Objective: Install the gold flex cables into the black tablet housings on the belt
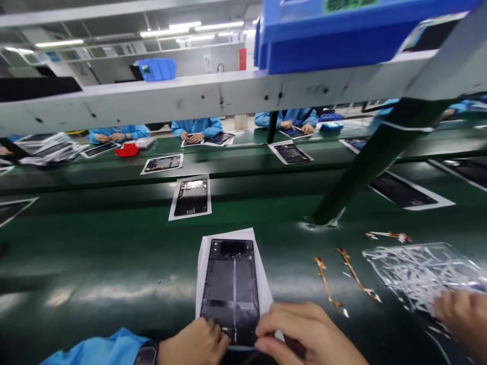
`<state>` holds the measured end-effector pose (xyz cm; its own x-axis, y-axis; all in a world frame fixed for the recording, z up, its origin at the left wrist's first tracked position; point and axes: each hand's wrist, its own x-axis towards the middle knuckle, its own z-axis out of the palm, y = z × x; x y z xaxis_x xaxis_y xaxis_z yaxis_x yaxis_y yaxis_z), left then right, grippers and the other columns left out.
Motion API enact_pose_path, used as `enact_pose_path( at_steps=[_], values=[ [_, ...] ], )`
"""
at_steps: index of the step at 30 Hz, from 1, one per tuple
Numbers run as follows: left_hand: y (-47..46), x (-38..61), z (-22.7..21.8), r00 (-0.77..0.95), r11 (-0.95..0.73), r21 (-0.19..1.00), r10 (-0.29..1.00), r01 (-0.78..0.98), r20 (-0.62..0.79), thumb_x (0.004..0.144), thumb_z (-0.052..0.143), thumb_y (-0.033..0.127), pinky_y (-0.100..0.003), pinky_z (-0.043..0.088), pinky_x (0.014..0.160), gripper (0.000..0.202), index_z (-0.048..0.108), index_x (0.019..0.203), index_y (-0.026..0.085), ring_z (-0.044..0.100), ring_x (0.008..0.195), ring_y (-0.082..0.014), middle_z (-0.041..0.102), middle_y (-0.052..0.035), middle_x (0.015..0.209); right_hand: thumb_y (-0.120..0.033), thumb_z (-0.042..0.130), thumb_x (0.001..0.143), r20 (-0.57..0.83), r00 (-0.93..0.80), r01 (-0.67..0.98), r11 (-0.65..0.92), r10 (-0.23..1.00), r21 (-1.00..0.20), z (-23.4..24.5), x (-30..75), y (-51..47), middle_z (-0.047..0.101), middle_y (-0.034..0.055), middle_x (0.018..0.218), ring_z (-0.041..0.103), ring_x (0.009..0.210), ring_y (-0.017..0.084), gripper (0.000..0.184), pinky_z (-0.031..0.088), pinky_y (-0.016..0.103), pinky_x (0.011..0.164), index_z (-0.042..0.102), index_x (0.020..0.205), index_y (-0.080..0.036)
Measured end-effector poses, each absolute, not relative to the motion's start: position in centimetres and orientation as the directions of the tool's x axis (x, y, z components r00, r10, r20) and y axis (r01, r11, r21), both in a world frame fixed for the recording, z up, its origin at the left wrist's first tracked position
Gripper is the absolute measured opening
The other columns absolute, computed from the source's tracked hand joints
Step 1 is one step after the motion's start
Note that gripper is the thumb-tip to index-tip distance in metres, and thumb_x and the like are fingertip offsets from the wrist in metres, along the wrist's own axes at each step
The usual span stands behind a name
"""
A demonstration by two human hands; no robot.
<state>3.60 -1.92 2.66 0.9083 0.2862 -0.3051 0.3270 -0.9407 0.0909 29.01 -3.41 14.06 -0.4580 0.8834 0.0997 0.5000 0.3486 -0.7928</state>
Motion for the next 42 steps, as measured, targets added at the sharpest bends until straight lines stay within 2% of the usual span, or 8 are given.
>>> enact_pose_path(
  at_steps=[3,7,11,14,17,21,28,42],
  values=[
    [-3.5,1.7,3.2,0.909,-0.91,0.187,0.313,0.37,-0.275,0.093,0.055,0.023,-0.033,0.037,0.043,0.013,0.061,0.088,0.013,0.064,0.063,-0.023,0.067,-0.0089,0.077,-0.028,0.062,0.087,0.114,-0.438,0.546,0.365,0.892,-0.754,14.3,25.9,-2.5,0.073,0.0005,0.082,0.067,0.068,0.019,0.015,0.054,0.028,0.06,0.073,0.095,-0.035],
    [-3.4,-2.9,7.9,0.854,-0.702,0.541,0.518,0.463,-0.058,0.09,0.062,0.035,-0.029,0.047,0.057,0.017,0.056,0.085,0.02,0.063,0.069,-0.017,0.066,-0.002,0.081,-0.032,0.06,0.088,0.094,-0.461,0.578,0.379,0.883,-0.723,15.2,23.3,-2.0,0.074,0.001,0.089,0.069,0.075,0.021,0.017,0.055,0.029,0.063,0.073,0.099,-0.036],
    [-1.9,-4.0,10.4,0.529,-0.449,0.774,0.83,0.447,0.176,0.077,0.075,0.047,-0.034,0.048,0.095,0.057,0.048,0.121,0.023,0.058,0.112,-0.0224,0.059,-0.0078,0.125,-0.033,0.063,0.086,0.062,-0.487,0.571,0.371,0.871,-0.732,16.5,21.3,0.1,0.073,-0.0006,0.08,0.064,0.062,0.018,0.014,0.05,0.027,0.056,0.074,0.093,-0.035],
    [-0.6,-2.0,8.3,0.496,-0.349,0.84,0.861,0.415,0.112,0.074,0.078,0.038,-0.033,0.047,0.098,0.075,0.036,0.136,0.027,0.059,0.112,-0.0206,0.062,-0.0041,0.122,-0.028,0.063,0.083,0.042,-0.482,0.536,0.332,0.875,-0.776,16.2,20.0,3.2,0.066,-0.0029,0.062,0.053,0.049,0.013,0.011,0.039,0.024,0.047,0.074,0.082,-0.029],
    [0.1,-0.5,5.0,0.433,-0.347,0.784,0.894,0.515,0.111,0.085,0.061,0.019,-0.032,0.052,0.083,0.055,0.037,0.135,0.025,0.064,0.09,-0.0183,0.067,-0.0004,0.094,-0.026,0.063,0.081,-0.002,-0.467,0.527,0.276,0.884,-0.804,14.3,19.4,6.6,0.062,-0.0034,0.058,0.05,0.049,0.011,0.011,0.035,0.023,0.047,0.071,0.076,-0.023],
    [0.5,-0.9,2.7,0.475,-0.545,0.454,0.838,0.704,0.269,0.091,0.044,0.01,-0.037,0.051,0.076,0.041,0.043,0.132,0.016,0.062,0.083,-0.0217,0.065,-0.0061,0.093,-0.02,0.059,0.08,-0.148,-0.478,0.607,0.203,0.866,-0.769,10.6,19.1,10.0,0.065,-0.0014,0.064,0.055,0.057,0.012,0.011,0.038,0.023,0.055,0.068,0.075,-0.019],
    [1.7,-1.2,2.1,0.644,-0.688,0.078,0.708,0.721,0.291,0.091,0.051,0.009,-0.036,0.05,0.066,0.022,0.054,0.113,0.01,0.059,0.079,-0.0228,0.063,-0.0059,0.085,-0.013,0.061,0.075,-0.276,-0.449,0.752,0.192,0.85,-0.631,4.8,17.1,13.8,0.067,0.0003,0.07,0.058,0.067,0.013,0.01,0.039,0.023,0.062,0.07,0.072,-0.018],
    [2.9,-0.8,0.6,0.686,-0.765,0.154,0.632,0.625,0.361,0.099,0.04,0.013,-0.032,0.05,0.067,0.019,0.055,0.109,0.011,0.063,0.079,-0.0191,0.066,-0.0057,0.087,-0.023,0.084,0.057,-0.474,-0.309,0.905,0.103,0.824,-0.412,3.1,16.1,17.8,0.061,-0.0035,0.061,0.056,0.06,0.013,0.022,0.033,0.023,0.053,0.064,0.064,-0.019]
  ],
)
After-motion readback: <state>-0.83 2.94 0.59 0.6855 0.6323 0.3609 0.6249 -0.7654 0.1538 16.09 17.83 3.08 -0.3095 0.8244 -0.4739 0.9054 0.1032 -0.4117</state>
